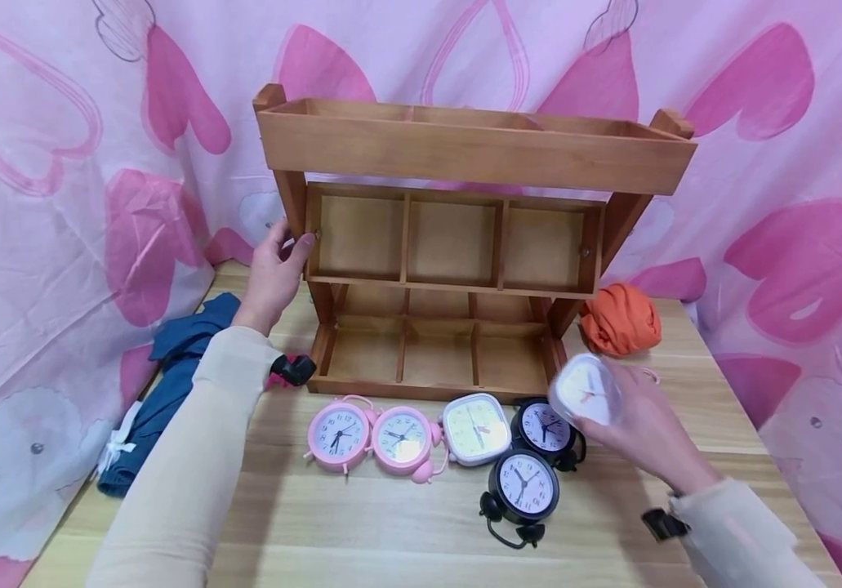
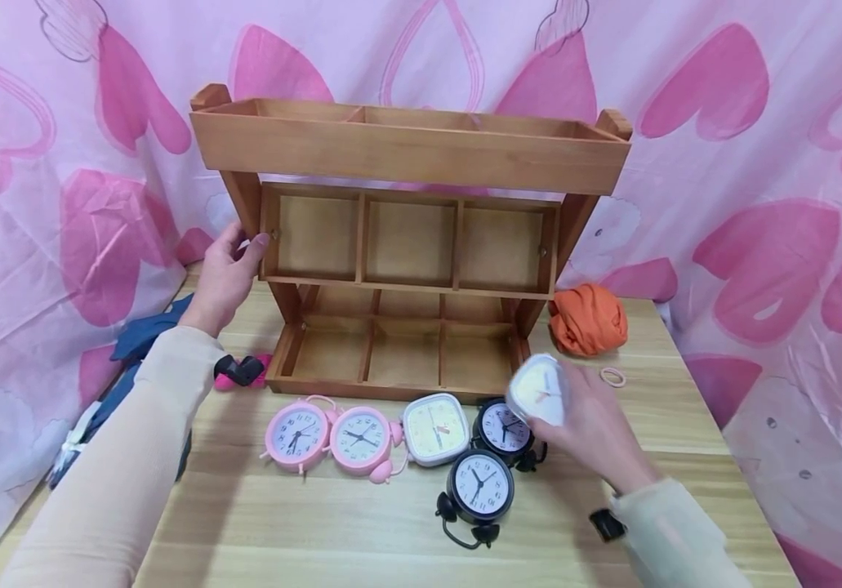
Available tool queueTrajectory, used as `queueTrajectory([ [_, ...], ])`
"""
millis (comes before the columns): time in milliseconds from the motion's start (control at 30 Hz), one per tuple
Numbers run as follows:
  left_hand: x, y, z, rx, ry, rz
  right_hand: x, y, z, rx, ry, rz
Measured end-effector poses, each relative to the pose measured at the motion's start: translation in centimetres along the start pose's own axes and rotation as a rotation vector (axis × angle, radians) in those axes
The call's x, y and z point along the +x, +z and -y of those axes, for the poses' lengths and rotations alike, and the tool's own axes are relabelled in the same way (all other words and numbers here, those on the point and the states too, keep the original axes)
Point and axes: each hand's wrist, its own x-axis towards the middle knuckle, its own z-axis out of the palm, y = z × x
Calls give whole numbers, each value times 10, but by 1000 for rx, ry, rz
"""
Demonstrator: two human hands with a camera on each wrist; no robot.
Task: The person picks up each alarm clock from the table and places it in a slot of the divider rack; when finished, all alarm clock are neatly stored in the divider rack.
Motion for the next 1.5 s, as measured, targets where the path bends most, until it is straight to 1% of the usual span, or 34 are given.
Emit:
queueTrajectory([
  [33,0,1,0,3,1,0,9,2,5,-2,-10,9],
  [133,0,3,1,25,-6,0,36,9,15,-5,-8,71],
  [167,0,4,1,28,-7,1,44,12,17,3,-13,88],
  [300,-1,6,1,37,-8,2,70,27,20,21,17,172],
  [400,0,7,2,34,-2,1,82,39,19,16,23,209],
  [500,1,8,2,27,11,-1,91,49,20,-6,-10,207],
  [600,1,8,2,27,15,0,98,56,21,-23,-19,224],
  [700,0,8,2,31,13,1,102,62,22,-42,-8,252],
  [900,-2,6,3,37,12,-2,107,73,24,-136,-25,243],
  [1000,-2,4,3,42,4,0,108,78,24,-180,2,261],
  [1100,-4,2,2,46,-11,-2,109,81,24,-192,21,284],
  [1200,-6,1,1,51,-19,-9,110,80,24,-179,-2,296],
  [1300,-6,0,0,56,-19,-14,107,73,22,-141,-42,301],
  [1367,-6,0,0,55,-19,-15,102,64,20,-97,-47,300],
  [1500,-6,0,0,49,-17,-13,86,42,17,2,-26,277],
])
